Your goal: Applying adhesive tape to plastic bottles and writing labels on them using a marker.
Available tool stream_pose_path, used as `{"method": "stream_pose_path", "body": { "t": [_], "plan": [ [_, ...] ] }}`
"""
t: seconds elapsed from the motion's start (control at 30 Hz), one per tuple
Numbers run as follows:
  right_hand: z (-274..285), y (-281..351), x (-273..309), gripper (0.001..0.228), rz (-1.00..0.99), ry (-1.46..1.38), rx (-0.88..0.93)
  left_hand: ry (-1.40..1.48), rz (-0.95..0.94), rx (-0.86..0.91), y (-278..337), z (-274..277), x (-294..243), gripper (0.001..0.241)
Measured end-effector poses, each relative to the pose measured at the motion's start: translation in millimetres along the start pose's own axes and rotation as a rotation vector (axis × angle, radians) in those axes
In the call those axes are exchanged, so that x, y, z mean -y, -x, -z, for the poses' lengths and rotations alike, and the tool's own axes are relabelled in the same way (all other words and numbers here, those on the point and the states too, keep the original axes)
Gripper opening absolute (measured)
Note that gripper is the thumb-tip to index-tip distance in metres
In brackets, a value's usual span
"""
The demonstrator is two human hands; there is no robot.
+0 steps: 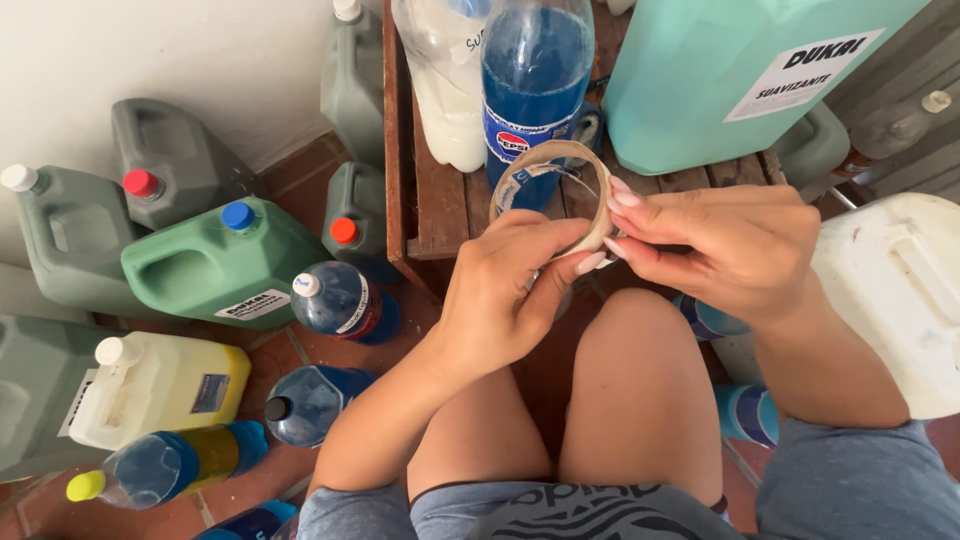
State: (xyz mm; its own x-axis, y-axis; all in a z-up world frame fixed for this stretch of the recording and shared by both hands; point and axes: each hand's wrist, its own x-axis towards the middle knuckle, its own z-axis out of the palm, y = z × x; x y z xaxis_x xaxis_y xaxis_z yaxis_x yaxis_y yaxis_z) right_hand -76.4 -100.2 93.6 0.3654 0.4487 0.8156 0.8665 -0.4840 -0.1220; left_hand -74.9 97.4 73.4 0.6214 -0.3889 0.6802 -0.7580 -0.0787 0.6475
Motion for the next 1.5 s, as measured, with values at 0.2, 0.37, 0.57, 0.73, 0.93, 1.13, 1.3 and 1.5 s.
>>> {"method": "stream_pose_path", "body": {
  "t": [0.2,0.37,0.57,0.73,0.93,1.13,1.3,1.5],
  "plan": [
    [-1,-2,-3,0.008,0.028,0.051,0.008,-0.008,0.018,0.020,1,-4,1,0.013],
    [7,4,-11,0.021,0.001,0.005,0.042,-0.041,0.042,0.004,2,-8,1,0.019],
    [-9,7,-1,0.040,-0.201,-0.118,0.130,-0.029,0.033,-0.087,3,-18,3,0.027],
    [-62,36,-1,0.043,-0.401,-0.880,-0.390,0.151,-0.025,-0.162,-1,-33,0,0.026],
    [-75,37,-1,0.046,-0.406,-0.974,-0.448,0.143,0.012,-0.202,7,-40,3,0.027],
    [-81,37,-3,0.046,-0.405,-0.987,-0.471,0.162,-0.023,-0.249,8,-41,7,0.023],
    [-87,36,-1,0.041,-0.408,-0.991,-0.479,0.188,-0.024,-0.251,9,-39,12,0.021],
    [-85,31,-1,0.037,-0.459,-0.976,-0.503,0.187,0.068,-0.213,12,-33,12,0.024]
  ]
}}
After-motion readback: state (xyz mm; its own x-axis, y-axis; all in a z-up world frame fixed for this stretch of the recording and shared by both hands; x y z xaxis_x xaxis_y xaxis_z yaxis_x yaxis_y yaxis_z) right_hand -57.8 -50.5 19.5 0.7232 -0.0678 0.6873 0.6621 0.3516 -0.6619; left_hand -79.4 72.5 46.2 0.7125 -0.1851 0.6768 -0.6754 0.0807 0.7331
